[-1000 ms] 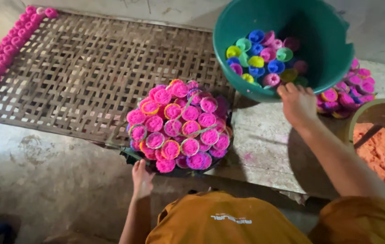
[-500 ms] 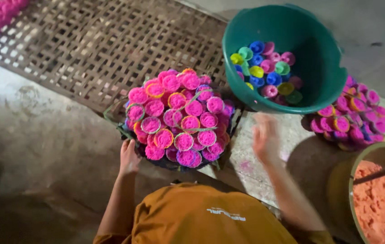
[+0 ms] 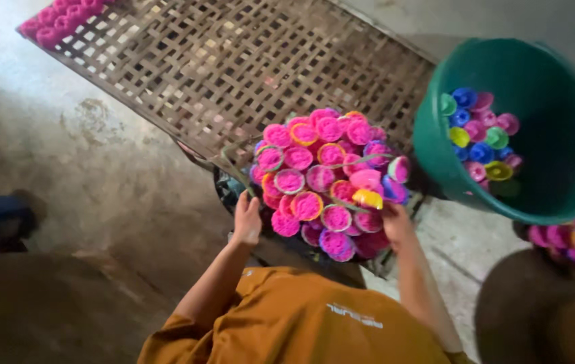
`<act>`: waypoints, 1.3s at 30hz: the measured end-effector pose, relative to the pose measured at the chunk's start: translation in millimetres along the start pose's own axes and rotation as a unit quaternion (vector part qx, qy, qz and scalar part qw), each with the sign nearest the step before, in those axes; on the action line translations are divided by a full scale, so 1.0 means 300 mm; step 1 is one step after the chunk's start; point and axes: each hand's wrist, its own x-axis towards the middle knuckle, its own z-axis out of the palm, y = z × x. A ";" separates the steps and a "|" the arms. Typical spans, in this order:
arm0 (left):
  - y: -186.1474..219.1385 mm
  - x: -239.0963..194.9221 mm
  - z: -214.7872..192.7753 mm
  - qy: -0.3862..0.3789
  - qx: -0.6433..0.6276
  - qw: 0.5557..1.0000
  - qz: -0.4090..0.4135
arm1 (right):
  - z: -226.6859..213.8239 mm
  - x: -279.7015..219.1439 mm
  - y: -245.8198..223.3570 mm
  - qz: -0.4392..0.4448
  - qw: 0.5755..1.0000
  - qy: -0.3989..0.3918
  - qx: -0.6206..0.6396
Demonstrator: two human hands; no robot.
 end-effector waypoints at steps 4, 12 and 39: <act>0.089 0.167 -0.001 -0.068 -0.058 0.996 0.014 | -0.039 -0.034 -0.078 -0.004 0.972 0.088 -0.218; 0.146 0.431 -0.046 -0.150 -0.030 0.986 -0.069 | 0.235 -0.196 -0.050 0.170 0.928 0.299 0.142; 0.317 0.526 0.204 -0.008 -0.258 0.940 -0.223 | 0.145 0.244 -0.800 -0.036 0.942 0.188 0.275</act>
